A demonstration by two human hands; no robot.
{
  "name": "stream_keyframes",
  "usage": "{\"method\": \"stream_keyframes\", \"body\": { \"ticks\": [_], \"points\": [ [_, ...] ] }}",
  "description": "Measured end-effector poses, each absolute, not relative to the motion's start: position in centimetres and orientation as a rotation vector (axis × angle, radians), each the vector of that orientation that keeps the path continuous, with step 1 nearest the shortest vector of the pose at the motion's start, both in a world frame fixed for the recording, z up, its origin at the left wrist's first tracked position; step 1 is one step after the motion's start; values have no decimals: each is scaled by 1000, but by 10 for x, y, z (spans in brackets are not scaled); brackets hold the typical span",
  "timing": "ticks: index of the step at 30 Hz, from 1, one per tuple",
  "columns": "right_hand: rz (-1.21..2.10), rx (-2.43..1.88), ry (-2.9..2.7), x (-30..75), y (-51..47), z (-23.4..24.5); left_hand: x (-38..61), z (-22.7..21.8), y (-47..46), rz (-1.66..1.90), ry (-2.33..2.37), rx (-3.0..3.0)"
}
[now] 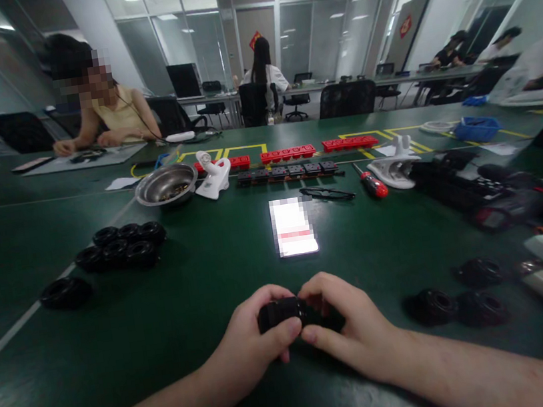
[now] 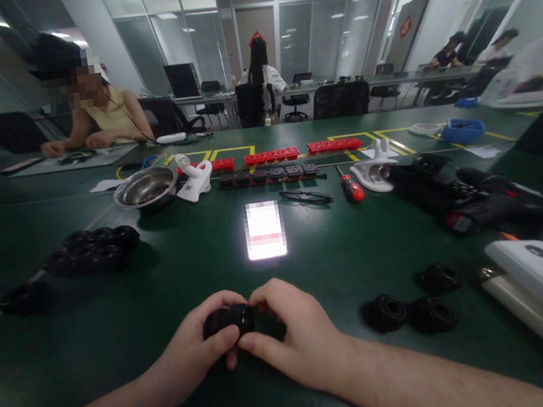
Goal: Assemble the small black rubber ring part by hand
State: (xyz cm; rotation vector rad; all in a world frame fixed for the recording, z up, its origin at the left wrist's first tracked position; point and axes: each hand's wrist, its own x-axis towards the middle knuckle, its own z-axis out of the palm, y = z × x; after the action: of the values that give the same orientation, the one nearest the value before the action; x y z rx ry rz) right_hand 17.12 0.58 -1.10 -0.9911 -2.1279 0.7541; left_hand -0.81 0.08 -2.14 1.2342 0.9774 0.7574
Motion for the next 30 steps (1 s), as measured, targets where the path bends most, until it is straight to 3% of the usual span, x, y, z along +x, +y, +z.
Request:
{"method": "stream_keyframes", "body": {
  "ticks": [8, 30],
  "points": [
    [683, -767, -2149, 171, 5, -7, -6, -24, 3, 749, 951, 1162],
    [672, -842, -2155, 172, 6, -7, -7, -22, 2, 754, 929, 1155]
  ]
}}
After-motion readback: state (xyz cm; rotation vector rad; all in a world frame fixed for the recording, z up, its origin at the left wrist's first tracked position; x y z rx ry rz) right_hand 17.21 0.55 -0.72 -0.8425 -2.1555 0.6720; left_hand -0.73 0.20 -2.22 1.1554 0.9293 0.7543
